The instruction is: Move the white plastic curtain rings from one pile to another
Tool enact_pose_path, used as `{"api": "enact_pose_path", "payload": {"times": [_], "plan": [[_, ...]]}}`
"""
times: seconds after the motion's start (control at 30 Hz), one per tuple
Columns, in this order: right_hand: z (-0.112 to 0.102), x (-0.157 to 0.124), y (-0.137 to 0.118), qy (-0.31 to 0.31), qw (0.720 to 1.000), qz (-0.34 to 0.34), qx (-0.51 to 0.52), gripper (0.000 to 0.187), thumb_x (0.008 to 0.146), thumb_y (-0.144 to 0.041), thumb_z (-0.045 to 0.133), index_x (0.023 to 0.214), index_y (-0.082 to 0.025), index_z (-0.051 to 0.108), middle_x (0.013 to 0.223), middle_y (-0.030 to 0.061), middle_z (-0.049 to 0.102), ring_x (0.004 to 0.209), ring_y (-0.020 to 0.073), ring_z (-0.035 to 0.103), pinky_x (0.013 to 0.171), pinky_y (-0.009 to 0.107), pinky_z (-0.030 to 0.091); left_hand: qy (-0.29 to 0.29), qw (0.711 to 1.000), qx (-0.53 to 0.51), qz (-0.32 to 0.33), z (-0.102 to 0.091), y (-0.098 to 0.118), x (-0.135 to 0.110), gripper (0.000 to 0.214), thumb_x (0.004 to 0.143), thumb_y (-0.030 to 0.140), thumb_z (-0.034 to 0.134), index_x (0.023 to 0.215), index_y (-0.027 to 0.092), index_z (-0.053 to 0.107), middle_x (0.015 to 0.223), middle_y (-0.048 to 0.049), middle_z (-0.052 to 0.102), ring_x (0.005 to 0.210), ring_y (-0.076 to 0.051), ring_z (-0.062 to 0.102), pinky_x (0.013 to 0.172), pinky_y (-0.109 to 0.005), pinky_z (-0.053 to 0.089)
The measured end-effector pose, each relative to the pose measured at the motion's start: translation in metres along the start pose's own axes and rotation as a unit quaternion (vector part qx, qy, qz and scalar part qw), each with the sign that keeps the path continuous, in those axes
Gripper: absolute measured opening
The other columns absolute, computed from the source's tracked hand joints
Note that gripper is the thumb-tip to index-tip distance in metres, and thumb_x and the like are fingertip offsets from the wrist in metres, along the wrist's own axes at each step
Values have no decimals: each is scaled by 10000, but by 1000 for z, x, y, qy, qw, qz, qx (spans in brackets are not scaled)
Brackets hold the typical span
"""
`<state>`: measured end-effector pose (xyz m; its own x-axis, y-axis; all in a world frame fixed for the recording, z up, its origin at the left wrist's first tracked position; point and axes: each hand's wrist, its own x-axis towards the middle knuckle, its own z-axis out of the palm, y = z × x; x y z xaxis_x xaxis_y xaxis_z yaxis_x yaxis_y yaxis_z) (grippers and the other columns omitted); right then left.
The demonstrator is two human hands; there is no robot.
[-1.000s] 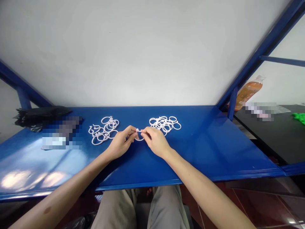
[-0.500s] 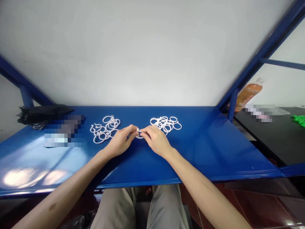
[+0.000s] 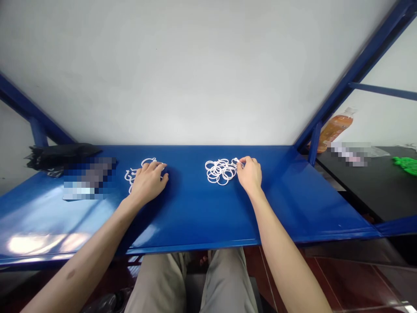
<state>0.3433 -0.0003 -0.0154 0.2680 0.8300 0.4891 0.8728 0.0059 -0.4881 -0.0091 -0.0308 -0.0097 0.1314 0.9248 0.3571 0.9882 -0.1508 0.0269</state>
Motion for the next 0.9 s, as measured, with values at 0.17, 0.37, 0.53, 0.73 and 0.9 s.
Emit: {"api": "enact_pose_path", "payload": {"times": [0.17,0.37,0.53,0.73,0.9], "plan": [[1,4,2,-46,995,67,61,129,890,-316,560,937,-219,630,966,90,735,865,258,689,777,383,508,-12,1000,-20,8,-3,3,1,412,973,305,401,1254,140,654,1282,-185,641,1176,-385,555,963,-523,438],[0,4,-2,-55,993,77,72,120,900,-329,573,940,-223,613,945,92,750,903,275,712,819,396,519,-17,999,-25,14,-2,4,0,375,963,274,413,1221,172,666,1235,-169,668,1172,-373,572,959,-518,436],[0,4,-2,-45,993,73,83,137,902,-337,565,949,-221,620,941,93,749,885,263,705,809,389,522,-13,999,-33,24,0,4,0,360,956,248,412,1188,179,678,1216,-167,671,1161,-374,577,942,-522,439],[0,4,-2,-43,997,13,69,127,887,-293,577,930,-197,649,992,102,710,911,256,659,875,426,509,-16,999,-37,24,-4,5,1,334,947,235,435,1166,179,681,1174,-165,669,1155,-378,561,944,-518,431],[0,1,-6,-43,993,-46,97,120,876,-283,621,943,-208,687,1032,93,678,974,261,615,921,447,502,8,999,-35,10,-8,7,-1,328,958,286,452,1172,178,675,1209,-183,634,1173,-390,519,945,-522,414]]}}
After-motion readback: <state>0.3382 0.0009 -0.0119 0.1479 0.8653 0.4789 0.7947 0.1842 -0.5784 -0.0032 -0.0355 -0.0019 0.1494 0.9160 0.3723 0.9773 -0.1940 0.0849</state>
